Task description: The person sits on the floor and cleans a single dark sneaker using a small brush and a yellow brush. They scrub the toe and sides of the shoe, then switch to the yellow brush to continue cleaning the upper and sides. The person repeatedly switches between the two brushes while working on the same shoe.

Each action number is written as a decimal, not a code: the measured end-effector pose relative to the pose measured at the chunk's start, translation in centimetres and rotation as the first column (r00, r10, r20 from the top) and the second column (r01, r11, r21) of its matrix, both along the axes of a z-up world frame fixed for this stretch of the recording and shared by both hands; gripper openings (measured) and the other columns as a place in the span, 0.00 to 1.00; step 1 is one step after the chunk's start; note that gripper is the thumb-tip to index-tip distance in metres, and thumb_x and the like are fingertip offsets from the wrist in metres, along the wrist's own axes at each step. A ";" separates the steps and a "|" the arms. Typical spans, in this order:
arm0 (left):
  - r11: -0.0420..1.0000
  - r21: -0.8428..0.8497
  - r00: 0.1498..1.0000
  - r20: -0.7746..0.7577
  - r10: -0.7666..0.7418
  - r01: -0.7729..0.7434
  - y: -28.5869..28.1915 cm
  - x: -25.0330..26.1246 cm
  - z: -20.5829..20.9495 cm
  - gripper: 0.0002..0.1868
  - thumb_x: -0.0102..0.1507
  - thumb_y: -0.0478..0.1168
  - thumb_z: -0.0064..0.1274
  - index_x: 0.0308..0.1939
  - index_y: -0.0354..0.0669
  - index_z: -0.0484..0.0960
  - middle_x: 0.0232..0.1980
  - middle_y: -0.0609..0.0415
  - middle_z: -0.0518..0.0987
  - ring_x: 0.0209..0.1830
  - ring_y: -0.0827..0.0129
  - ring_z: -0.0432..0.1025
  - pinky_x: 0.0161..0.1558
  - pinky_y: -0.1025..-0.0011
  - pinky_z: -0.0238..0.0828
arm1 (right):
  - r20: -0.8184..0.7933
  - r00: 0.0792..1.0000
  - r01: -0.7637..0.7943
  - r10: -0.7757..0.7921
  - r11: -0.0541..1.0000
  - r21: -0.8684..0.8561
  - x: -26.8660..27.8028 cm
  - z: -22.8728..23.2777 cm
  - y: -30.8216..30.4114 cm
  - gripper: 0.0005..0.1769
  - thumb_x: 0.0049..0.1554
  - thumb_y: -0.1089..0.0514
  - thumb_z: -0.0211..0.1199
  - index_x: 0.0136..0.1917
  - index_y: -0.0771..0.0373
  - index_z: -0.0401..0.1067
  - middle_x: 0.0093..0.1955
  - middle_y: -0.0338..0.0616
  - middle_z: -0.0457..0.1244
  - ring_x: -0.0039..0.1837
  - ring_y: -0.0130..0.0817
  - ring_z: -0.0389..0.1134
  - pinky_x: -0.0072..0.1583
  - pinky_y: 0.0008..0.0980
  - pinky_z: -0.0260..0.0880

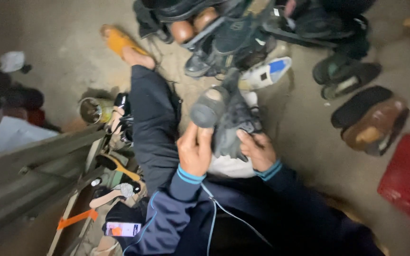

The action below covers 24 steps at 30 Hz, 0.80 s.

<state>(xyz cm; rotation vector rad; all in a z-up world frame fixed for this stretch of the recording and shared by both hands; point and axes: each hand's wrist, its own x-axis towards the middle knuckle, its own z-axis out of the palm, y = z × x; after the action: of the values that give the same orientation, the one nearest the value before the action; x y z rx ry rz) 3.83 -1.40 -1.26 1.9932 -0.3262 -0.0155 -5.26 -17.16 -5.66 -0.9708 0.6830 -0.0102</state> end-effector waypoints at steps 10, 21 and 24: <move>0.999 0.050 0.981 0.193 0.007 -0.017 -0.3 0.8 0.5 0.16 0.70 0.40 0.53 0.27 0.45 0.71 0.21 0.49 0.67 0.24 0.49 0.71 0.32 0.77 0.71 | 0.013 0.999 -0.047 0.048 0.997 -0.067 -0.4 0.1 0.2 0.29 0.67 0.57 0.61 0.25 0.53 0.59 0.23 0.22 0.43 0.25 0.08 0.41 0.28 0.09 0.40; 0.993 0.118 0.987 -0.163 -0.012 0.032 1.7 -2.2 3.9 0.20 0.67 0.50 0.56 0.54 0.38 0.85 0.38 0.38 0.86 0.43 0.42 0.80 0.43 0.49 0.79 | 0.047 0.996 -0.062 0.075 0.969 -0.238 -2.2 1.1 -0.3 0.31 0.67 0.56 0.61 0.24 0.52 0.53 0.23 0.25 0.41 0.26 0.12 0.40 0.30 0.14 0.36; 0.996 -0.005 0.984 -0.161 0.083 -0.084 6.0 -4.7 -0.6 0.09 0.67 0.45 0.57 0.36 0.46 0.85 0.25 0.48 0.83 0.31 0.51 0.81 0.32 0.55 0.74 | -0.051 0.998 0.019 -0.037 0.944 -0.330 -3.4 2.1 -1.1 0.30 0.64 0.51 0.66 0.24 0.53 0.59 0.20 0.31 0.48 0.25 0.17 0.46 0.29 0.18 0.44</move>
<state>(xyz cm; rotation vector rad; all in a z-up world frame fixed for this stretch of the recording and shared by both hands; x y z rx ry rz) -0.90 4.59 -1.89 1.9784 -0.1386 -0.1199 -8.62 -18.27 -3.52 -1.2868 0.7618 -0.1263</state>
